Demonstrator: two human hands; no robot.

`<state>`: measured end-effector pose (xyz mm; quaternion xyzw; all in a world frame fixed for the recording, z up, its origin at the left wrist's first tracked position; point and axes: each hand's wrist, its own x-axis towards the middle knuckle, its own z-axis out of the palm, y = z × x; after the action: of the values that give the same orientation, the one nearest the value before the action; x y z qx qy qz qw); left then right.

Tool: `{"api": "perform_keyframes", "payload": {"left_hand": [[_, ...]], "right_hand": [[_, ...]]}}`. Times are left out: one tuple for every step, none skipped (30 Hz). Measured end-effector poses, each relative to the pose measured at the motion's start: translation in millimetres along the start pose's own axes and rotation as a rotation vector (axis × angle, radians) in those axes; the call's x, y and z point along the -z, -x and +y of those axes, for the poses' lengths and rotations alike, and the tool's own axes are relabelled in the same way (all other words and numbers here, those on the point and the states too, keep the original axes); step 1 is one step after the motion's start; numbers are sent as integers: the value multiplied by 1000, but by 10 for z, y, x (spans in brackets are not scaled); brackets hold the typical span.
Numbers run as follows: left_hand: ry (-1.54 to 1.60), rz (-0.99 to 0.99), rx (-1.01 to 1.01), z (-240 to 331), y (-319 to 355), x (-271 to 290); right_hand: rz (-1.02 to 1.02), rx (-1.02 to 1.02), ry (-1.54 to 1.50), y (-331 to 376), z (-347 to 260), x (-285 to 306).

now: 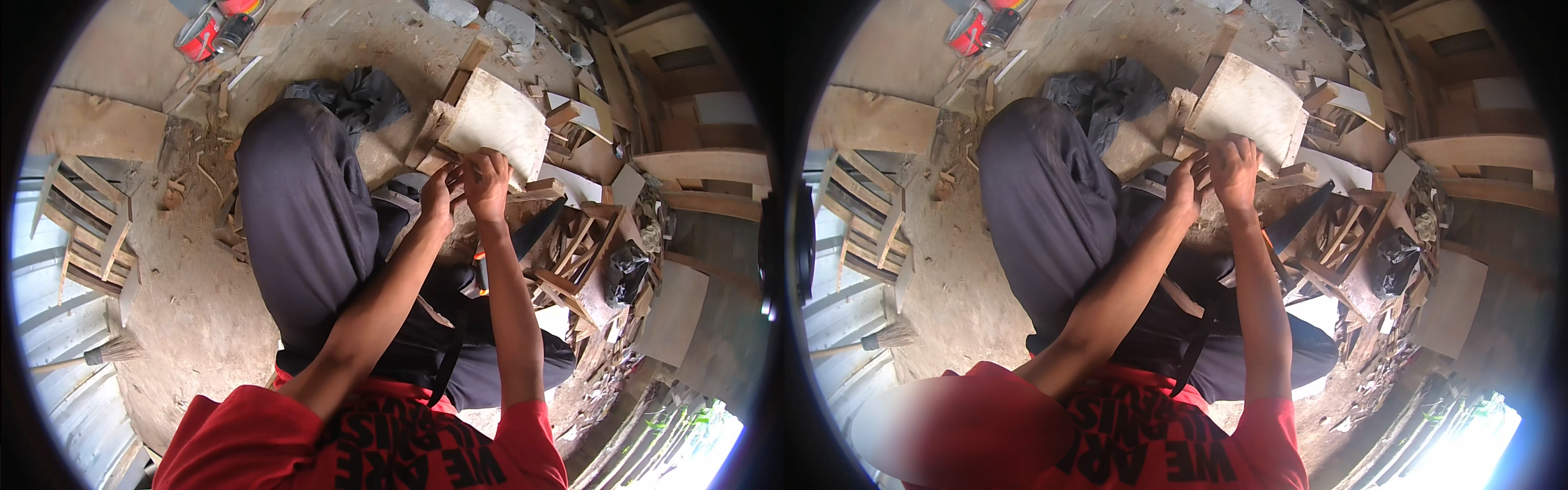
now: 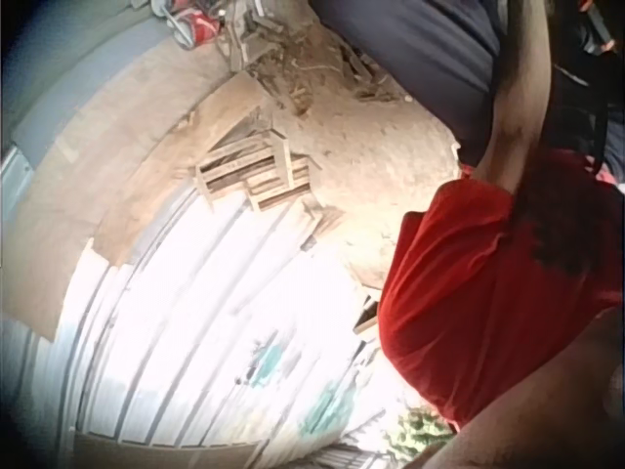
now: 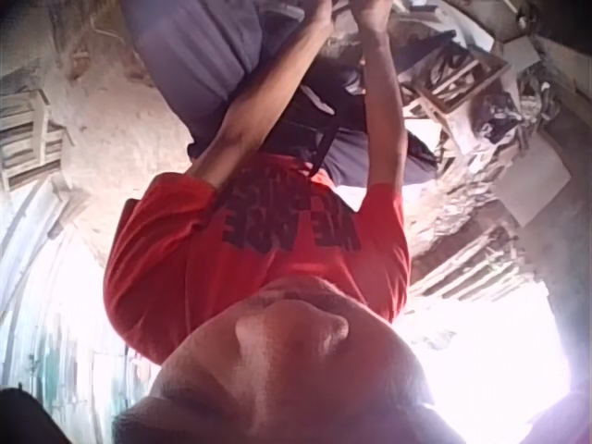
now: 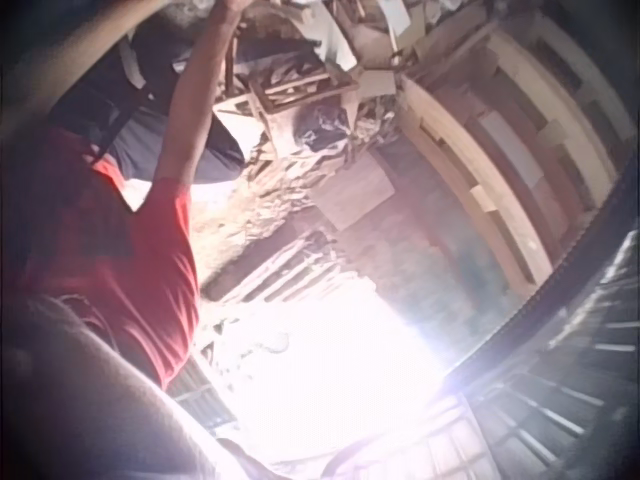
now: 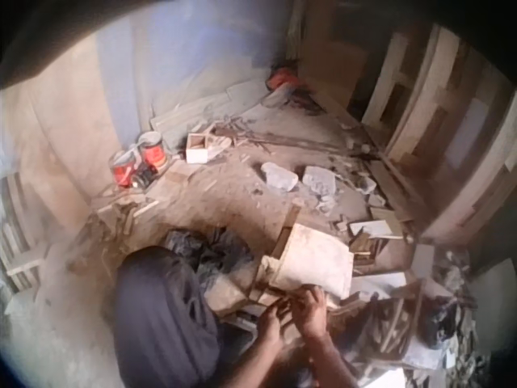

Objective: The person sits on the floor and assembles a small wooden frame by hammering nails into the joints. They retrieve nails from a black bag and use a hammer to secure the pieces together.

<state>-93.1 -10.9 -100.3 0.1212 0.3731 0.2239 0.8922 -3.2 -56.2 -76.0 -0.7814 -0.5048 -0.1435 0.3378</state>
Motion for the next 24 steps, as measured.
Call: {"api": "perform_keyframes", "payload": {"left_hand": [[-10,56,-25,-3,13,-9],[-22,110,-49,-15,31,-19],[-36,163,-72,-31,55,-25],[-93,156,-113,-54,93,-37],[-150,147,-156,-76,134,-33],[-208,134,-197,-108,173,-39],[-208,118,-199,-123,259,-126],[-262,49,-194,-147,356,-219],[-316,-23,-188,-181,456,-318],[-370,-105,-171,-246,581,-437],[-361,-179,-125,-328,684,-531],[-384,-248,-84,-433,734,-586],[-392,-266,-17,-510,827,-685],[-395,-283,51,-581,935,-819],[-409,-311,67,-679,1014,-923],[-434,-315,89,-796,1026,-988],[-454,-330,122,-895,1029,-1027],[-471,-343,153,-992,1027,-1070],[-495,-397,180,-1119,948,-1021],[-542,-417,209,-1183,897,-988],[-579,-376,199,-1240,854,-947],[-618,-337,186,-1266,835,-932],[-631,-288,162,-1238,821,-931],[-575,-260,166,-1206,731,-850]], "right_hand": [[31,-14,-45,-28,-33,53],[64,-29,-88,-48,-63,116],[64,-116,-175,-52,-92,192],[71,-205,-253,-52,-129,318],[83,-293,-333,-30,-142,440],[110,-433,-490,22,-126,555],[145,-569,-650,98,-96,678],[183,-702,-813,161,-101,821],[251,-764,-875,210,-108,982],[353,-798,-888,304,-76,1094],[459,-830,-900,413,-41,1166],[566,-857,-911,526,-8,1229],[643,-853,-903,641,26,1258],[704,-832,-764,736,-3,1322],[758,-839,-725,852,-10,1395],[807,-846,-695,992,-9,1428],[869,-866,-691,1132,-3,1417],[882,-921,-787,1269,16,1443],[868,-921,-804,1354,46,1476],[856,-926,-822,1461,68,1485],[779,-897,-668,1572,160,1503],[699,-867,-518,1675,296,1551],[628,-773,-372,1715,393,1662],[620,-805,-219,1752,469,1749]]}}
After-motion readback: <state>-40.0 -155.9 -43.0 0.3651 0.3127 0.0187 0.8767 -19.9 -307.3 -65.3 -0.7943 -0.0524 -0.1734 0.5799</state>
